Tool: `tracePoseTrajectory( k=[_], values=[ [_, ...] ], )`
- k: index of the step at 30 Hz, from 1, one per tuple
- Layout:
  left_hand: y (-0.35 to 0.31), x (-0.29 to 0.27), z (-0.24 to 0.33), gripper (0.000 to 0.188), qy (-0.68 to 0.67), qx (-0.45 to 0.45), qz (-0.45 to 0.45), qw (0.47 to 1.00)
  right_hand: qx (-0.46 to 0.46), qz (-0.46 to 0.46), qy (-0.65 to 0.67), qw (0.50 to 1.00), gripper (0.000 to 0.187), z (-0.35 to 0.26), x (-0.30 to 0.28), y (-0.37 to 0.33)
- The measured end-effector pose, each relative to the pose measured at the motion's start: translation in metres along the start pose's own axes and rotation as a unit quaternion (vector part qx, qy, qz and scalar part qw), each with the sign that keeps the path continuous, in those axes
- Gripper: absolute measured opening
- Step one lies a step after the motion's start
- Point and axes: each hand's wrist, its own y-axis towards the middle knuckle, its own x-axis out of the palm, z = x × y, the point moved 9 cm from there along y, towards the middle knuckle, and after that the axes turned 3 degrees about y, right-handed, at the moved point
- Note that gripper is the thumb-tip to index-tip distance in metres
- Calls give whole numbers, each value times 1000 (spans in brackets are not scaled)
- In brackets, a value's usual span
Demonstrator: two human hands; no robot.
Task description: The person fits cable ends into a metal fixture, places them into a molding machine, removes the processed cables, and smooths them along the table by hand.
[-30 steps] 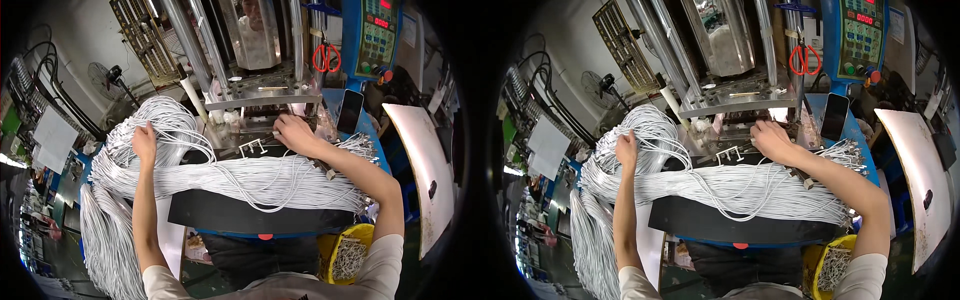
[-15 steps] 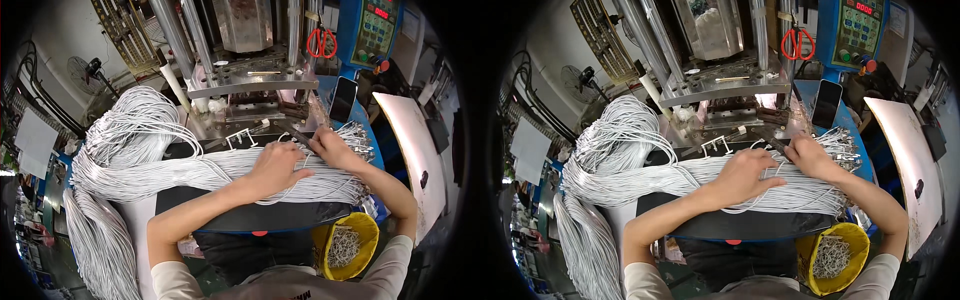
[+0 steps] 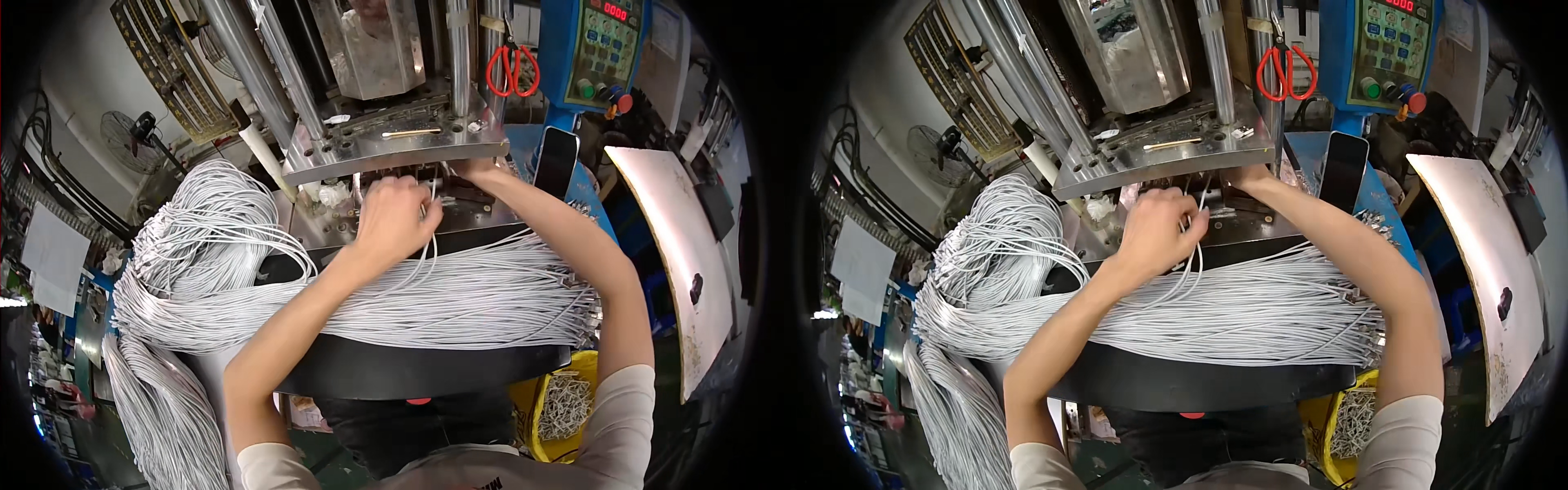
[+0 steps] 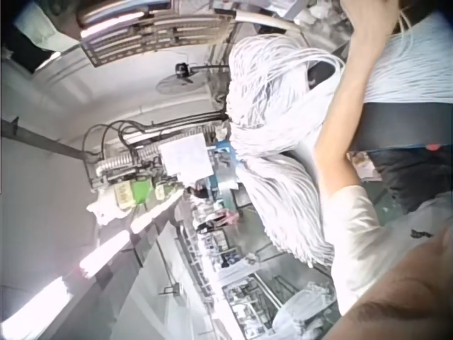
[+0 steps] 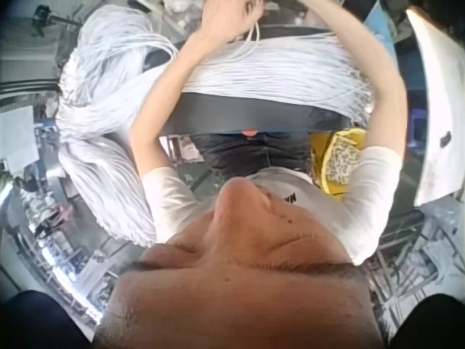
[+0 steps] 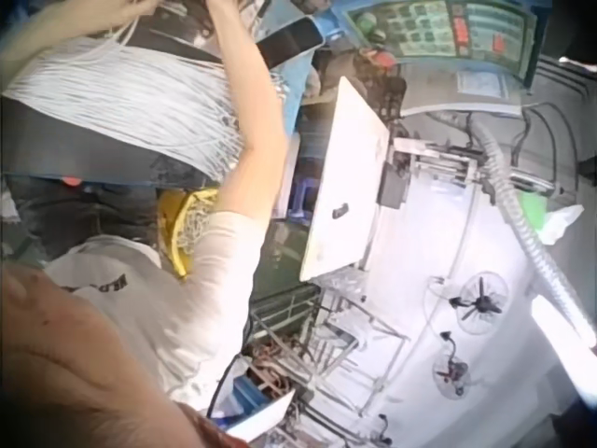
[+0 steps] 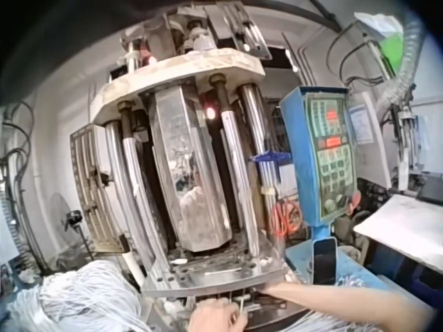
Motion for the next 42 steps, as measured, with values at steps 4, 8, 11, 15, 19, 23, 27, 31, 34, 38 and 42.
tracePoseTrajectory(
  k=[4,8,11,15,19,23,27,31,34,38,42],
  values=[
    [22,35,-32,33,-56,-133,-103,984,-190,66,-17,979,34,41,37,23],
    [10,48,-79,47,-136,-246,-173,944,-242,43,7,969,34,12,47,17],
    [2,42,-82,62,-186,-237,-174,938,-148,-43,37,987,34,-18,22,1],
    [-3,28,-70,90,-148,-128,-133,972,-132,-71,-144,978,51,-33,39,-50],
    [-5,26,-58,108,23,-41,-87,995,-178,-36,-253,950,64,-75,49,-62],
    [4,21,-49,111,75,-46,-109,990,-180,-74,-258,947,70,-69,55,-50],
    [-7,11,-40,104,-9,-104,-162,981,-129,-171,-207,955,75,-66,33,-47],
    [-76,-28,60,93,42,201,15,979,-160,-128,-228,952,75,-71,0,-118],
    [-212,-49,135,53,45,411,36,910,-267,-189,10,945,80,-124,-57,-238],
    [-335,-9,90,43,-60,203,-202,956,-232,-255,-45,938,86,-111,-76,-329],
    [-437,38,-27,57,-462,-600,-205,620,-194,-214,-174,941,95,-85,-68,-341]
  ],
)
